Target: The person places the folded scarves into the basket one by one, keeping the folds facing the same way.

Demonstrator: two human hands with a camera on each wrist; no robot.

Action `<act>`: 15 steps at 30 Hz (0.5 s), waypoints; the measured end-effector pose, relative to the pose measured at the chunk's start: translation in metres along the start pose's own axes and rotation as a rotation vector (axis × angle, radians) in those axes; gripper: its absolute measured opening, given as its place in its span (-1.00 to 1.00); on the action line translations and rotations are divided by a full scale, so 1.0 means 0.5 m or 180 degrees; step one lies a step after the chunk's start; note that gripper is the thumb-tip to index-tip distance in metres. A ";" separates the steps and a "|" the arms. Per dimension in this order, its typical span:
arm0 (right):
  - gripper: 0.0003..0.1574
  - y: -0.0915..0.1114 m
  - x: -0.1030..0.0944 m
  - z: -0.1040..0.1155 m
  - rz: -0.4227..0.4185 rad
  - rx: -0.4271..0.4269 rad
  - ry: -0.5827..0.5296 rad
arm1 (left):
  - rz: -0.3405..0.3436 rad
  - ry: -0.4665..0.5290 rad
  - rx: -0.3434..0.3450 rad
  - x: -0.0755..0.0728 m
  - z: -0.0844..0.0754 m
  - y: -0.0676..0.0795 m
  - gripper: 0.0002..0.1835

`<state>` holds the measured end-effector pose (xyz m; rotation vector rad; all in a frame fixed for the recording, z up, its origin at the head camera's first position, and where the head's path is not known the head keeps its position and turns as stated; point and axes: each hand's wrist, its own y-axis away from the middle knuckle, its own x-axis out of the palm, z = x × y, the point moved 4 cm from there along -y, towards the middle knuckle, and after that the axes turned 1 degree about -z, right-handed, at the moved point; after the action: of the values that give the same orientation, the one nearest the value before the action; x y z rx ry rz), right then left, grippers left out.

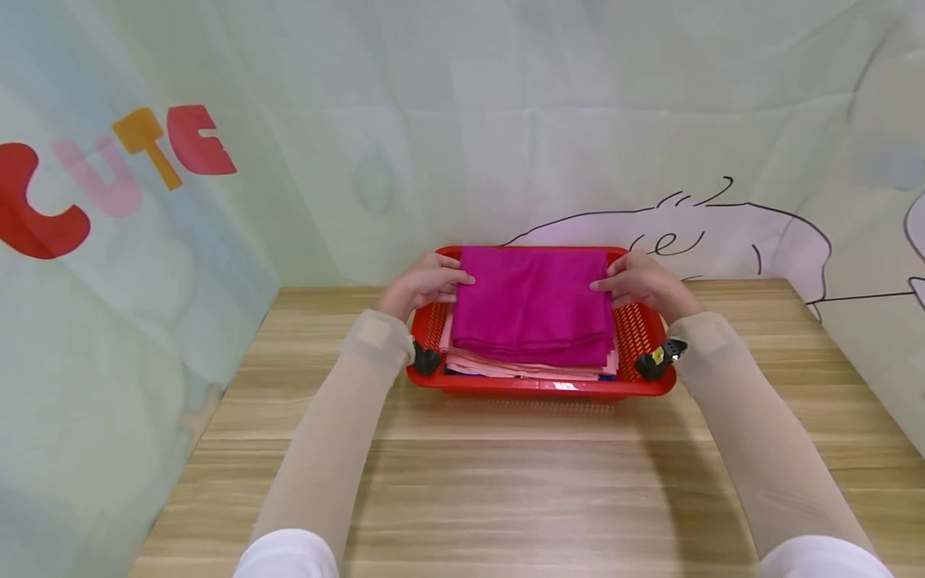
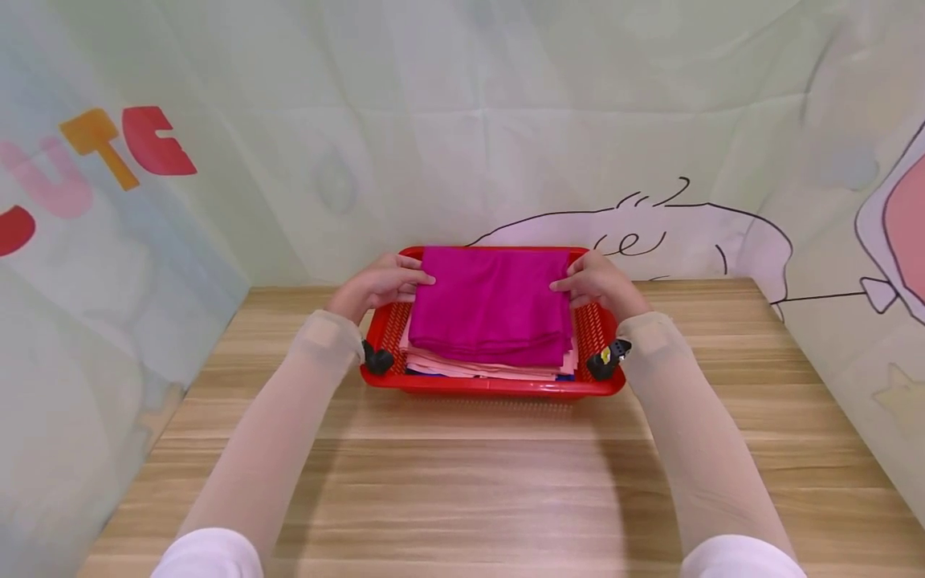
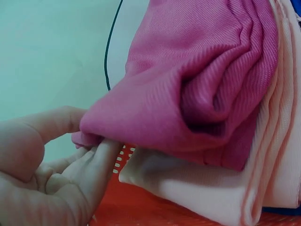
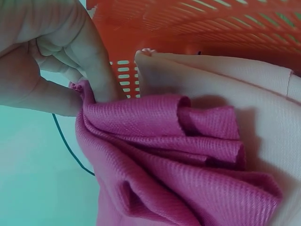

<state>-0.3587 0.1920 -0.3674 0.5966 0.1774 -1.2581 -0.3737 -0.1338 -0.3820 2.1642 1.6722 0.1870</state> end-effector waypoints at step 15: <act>-0.47 -0.006 0.008 -0.004 0.0025 -0.0135 0.0461 | -0.0118 -0.0405 0.0000 0.004 0.000 0.001 -0.27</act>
<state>-0.3595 0.1891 -0.3720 0.6514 0.3215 -1.2011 -0.3726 -0.1318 -0.3819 2.0969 1.6393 0.0380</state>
